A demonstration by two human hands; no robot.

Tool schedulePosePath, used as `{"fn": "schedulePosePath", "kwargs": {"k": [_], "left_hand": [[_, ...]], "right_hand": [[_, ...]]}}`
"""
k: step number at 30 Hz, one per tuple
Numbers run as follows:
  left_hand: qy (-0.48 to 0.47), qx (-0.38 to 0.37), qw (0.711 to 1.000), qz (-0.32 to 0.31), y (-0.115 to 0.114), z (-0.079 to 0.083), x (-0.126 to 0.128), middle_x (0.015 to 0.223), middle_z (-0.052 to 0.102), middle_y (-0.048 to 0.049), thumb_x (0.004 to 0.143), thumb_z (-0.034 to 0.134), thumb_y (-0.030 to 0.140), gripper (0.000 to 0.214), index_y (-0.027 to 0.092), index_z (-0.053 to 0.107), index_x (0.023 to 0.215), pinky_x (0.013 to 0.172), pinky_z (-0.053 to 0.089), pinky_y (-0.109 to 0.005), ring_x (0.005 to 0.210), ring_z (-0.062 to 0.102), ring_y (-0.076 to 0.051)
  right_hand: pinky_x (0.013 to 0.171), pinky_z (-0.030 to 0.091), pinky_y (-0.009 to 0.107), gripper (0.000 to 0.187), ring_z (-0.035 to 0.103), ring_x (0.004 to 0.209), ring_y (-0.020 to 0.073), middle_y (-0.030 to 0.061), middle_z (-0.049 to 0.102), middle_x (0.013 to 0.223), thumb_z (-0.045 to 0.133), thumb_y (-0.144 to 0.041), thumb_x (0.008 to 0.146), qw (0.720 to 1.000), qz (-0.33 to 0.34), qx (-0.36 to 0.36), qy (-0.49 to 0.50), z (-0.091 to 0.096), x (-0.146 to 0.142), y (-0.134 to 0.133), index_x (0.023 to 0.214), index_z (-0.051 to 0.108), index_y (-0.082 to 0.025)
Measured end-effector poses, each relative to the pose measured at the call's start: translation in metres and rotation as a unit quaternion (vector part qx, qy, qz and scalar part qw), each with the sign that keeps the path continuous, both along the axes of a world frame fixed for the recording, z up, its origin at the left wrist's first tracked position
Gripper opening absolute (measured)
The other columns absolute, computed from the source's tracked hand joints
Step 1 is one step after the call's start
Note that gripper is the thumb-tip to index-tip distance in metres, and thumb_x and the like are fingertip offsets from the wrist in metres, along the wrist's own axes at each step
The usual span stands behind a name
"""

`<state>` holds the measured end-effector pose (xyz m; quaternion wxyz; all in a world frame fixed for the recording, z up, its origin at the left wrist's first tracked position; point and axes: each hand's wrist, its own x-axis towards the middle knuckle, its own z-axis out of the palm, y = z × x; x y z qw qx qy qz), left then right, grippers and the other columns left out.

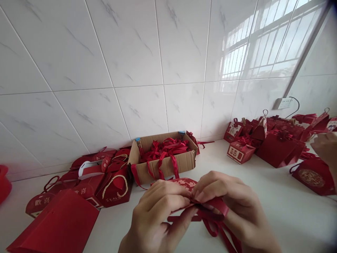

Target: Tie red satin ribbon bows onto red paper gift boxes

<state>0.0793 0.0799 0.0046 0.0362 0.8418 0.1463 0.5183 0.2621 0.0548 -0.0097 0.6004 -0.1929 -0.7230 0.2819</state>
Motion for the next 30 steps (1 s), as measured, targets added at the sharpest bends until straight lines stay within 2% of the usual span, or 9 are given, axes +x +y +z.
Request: {"fn": "schedulePosePath", "kwargs": {"k": [3, 6, 10, 13, 16, 19, 23, 27, 30], "left_hand": [[-0.006, 0.027, 0.999, -0.015, 0.000, 0.000, -0.001, 0.080, 0.072, -0.0039, 0.079, 0.065, 0.006, 0.013, 0.016, 0.062, 0.086, 0.067, 0.055, -0.027, 0.072, 0.068, -0.014], [-0.004, 0.069, 0.998, -0.010, -0.002, 0.002, -0.003, 0.077, 0.072, -0.0016, 0.080, 0.064, 0.004, 0.011, 0.015, 0.062, 0.084, 0.074, 0.054, -0.029, 0.069, 0.067, -0.012], [0.007, 0.089, 0.996, 0.009, -0.008, 0.003, -0.007, 0.079, 0.073, 0.0003, 0.080, 0.064, 0.001, 0.015, 0.015, 0.063, 0.085, 0.082, 0.050, -0.029, 0.072, 0.068, -0.009], [0.001, 0.078, 0.997, 0.014, -0.012, 0.001, -0.008, 0.079, 0.072, 0.0019, 0.078, 0.061, -0.002, 0.019, 0.016, 0.061, 0.085, 0.083, 0.049, -0.027, 0.073, 0.067, -0.008], [-0.020, 0.065, 0.997, 0.018, -0.014, -0.002, -0.009, 0.081, 0.071, 0.0029, 0.077, 0.058, -0.006, 0.024, 0.017, 0.060, 0.085, 0.087, 0.046, -0.028, 0.076, 0.066, -0.008], [-0.016, 0.050, 0.999, -0.010, -0.013, -0.004, -0.008, 0.080, 0.070, 0.0028, 0.078, 0.060, -0.003, 0.021, 0.018, 0.059, 0.084, 0.086, 0.045, -0.028, 0.075, 0.065, -0.009], [-0.019, -0.012, 0.999, -0.045, -0.011, -0.006, -0.007, 0.080, 0.069, 0.0006, 0.082, 0.060, 0.002, 0.016, 0.018, 0.058, 0.083, 0.079, 0.045, -0.030, 0.073, 0.062, -0.011], [-0.016, -0.020, 0.998, -0.059, -0.009, -0.003, -0.008, 0.075, 0.067, -0.0005, 0.085, 0.059, 0.007, 0.013, 0.019, 0.056, 0.083, 0.073, 0.046, -0.030, 0.067, 0.060, -0.012], [0.005, -0.024, 0.998, -0.058, -0.007, 0.002, -0.010, 0.072, 0.066, 0.0005, 0.086, 0.060, 0.012, 0.012, 0.021, 0.053, 0.080, 0.076, 0.047, -0.032, 0.066, 0.060, -0.012]], "right_hand": [[0.069, 0.052, 0.034, 0.022, 0.062, 0.077, 0.0189, 0.0075, 0.064, 0.085, 0.050, -0.016, 0.089, 0.998, 0.047, 0.030, 0.006, -0.004, 0.001, 0.000, 0.101, 0.069, -0.022], [0.073, 0.053, 0.035, 0.026, 0.062, 0.081, 0.0192, 0.0066, 0.062, 0.087, 0.052, -0.012, 0.087, 0.996, 0.076, 0.040, 0.006, -0.006, 0.001, 0.000, 0.103, 0.069, -0.024], [0.074, 0.053, 0.035, 0.028, 0.061, 0.084, 0.0200, 0.0059, 0.059, 0.093, 0.063, -0.014, 0.083, 0.997, 0.061, 0.054, 0.004, -0.007, 0.002, 0.001, 0.109, 0.065, -0.026], [0.078, 0.052, 0.035, 0.030, 0.060, 0.088, 0.0208, 0.0058, 0.060, 0.094, 0.067, -0.014, 0.081, 0.999, 0.031, 0.039, -0.021, -0.006, 0.003, 0.002, 0.108, 0.062, -0.026], [0.079, 0.050, 0.035, 0.029, 0.060, 0.089, 0.0212, 0.0061, 0.062, 0.095, 0.067, -0.020, 0.081, 0.998, 0.036, 0.012, -0.041, -0.004, 0.001, 0.002, 0.109, 0.062, -0.025], [0.075, 0.049, 0.033, 0.025, 0.060, 0.082, 0.0196, 0.0049, 0.064, 0.090, 0.066, -0.029, 0.083, 0.998, 0.048, 0.018, -0.036, -0.002, -0.002, 0.003, 0.108, 0.065, -0.026], [0.070, 0.045, 0.032, 0.027, 0.058, 0.072, 0.0172, 0.0038, 0.064, 0.079, 0.061, -0.044, 0.085, 0.998, 0.038, 0.035, -0.030, 0.001, -0.005, 0.005, 0.103, 0.069, -0.026], [0.072, 0.044, 0.033, 0.027, 0.057, 0.075, 0.0176, 0.0046, 0.065, 0.081, 0.063, -0.038, 0.085, 0.998, 0.048, 0.028, -0.032, -0.002, -0.003, 0.005, 0.107, 0.070, -0.026], [0.072, 0.045, 0.032, 0.028, 0.057, 0.079, 0.0178, 0.0048, 0.061, 0.084, 0.064, -0.031, 0.083, 0.997, 0.068, 0.015, -0.044, -0.005, -0.001, 0.004, 0.111, 0.070, -0.027]]}}
